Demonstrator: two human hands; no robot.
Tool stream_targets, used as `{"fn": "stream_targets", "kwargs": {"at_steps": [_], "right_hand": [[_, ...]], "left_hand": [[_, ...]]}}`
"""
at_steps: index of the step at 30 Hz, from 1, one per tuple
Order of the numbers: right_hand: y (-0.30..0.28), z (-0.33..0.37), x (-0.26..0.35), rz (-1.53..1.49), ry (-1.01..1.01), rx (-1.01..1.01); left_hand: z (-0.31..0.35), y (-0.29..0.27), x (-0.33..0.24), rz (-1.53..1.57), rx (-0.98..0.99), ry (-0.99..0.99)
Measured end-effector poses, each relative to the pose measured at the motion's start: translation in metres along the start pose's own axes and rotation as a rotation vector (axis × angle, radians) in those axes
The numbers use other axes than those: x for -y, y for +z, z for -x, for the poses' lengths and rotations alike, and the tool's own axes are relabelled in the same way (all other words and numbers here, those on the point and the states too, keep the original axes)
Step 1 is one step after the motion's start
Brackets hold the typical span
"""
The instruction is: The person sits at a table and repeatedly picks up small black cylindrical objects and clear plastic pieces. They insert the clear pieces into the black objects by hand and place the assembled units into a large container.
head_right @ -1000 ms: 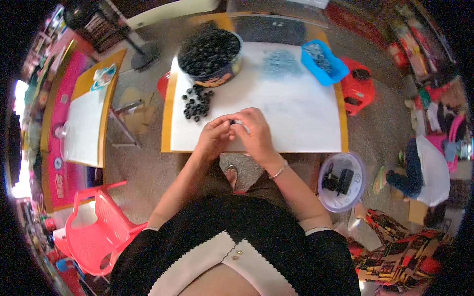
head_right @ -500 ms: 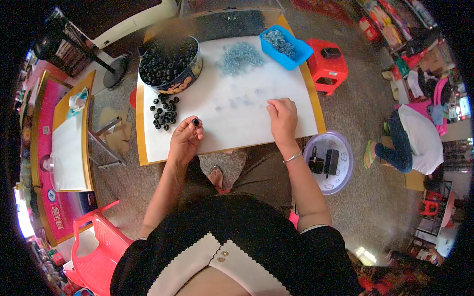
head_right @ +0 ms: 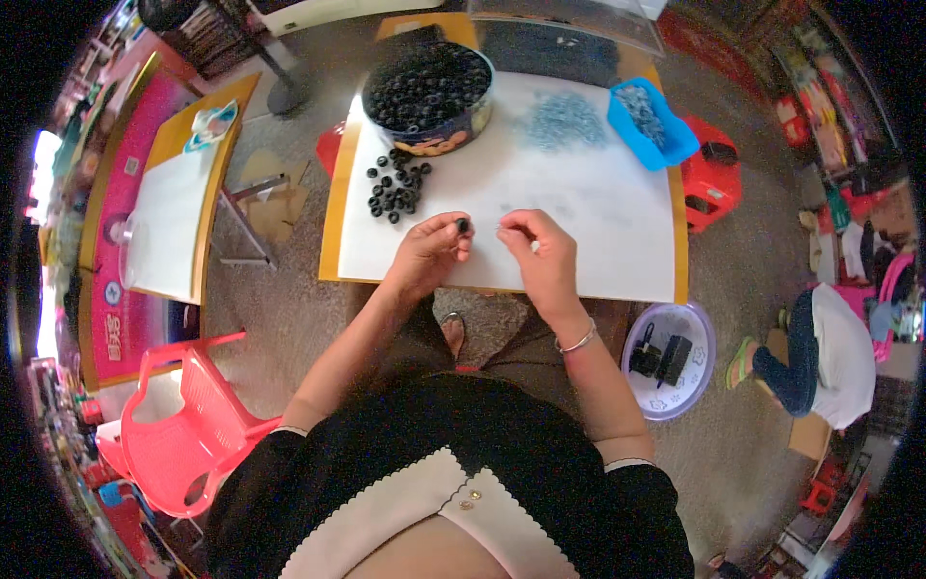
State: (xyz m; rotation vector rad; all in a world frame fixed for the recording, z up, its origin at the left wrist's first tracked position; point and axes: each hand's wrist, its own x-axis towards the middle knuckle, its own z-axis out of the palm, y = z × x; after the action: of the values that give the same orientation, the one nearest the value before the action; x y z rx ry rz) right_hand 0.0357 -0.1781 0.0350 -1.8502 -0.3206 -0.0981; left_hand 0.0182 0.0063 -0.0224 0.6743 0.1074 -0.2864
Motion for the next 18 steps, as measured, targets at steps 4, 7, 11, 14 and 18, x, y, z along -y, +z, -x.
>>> {"fn": "stream_targets", "kwargs": {"at_steps": [4, 7, 11, 14, 18], "right_hand": [[0.027, -0.005, 0.017, 0.042, -0.119, 0.068], [0.033, -0.008, 0.017, 0.113, -0.161, 0.074], [0.032, -0.010, 0.019, 0.162, -0.197, 0.095], [0.034, -0.008, 0.017, 0.164, -0.197, 0.109], [0.037, -0.007, 0.020, 0.071, -0.106, 0.140]], "left_hand": [[0.002, -0.003, 0.000, -0.002, 0.022, 0.001], [0.002, -0.005, 0.000, 0.016, 0.035, -0.014], [0.001, -0.002, 0.000, 0.007, 0.006, -0.007], [0.001, -0.004, 0.000, 0.042, 0.032, -0.014], [0.001, -0.009, 0.001, 0.017, 0.093, -0.004]]}}
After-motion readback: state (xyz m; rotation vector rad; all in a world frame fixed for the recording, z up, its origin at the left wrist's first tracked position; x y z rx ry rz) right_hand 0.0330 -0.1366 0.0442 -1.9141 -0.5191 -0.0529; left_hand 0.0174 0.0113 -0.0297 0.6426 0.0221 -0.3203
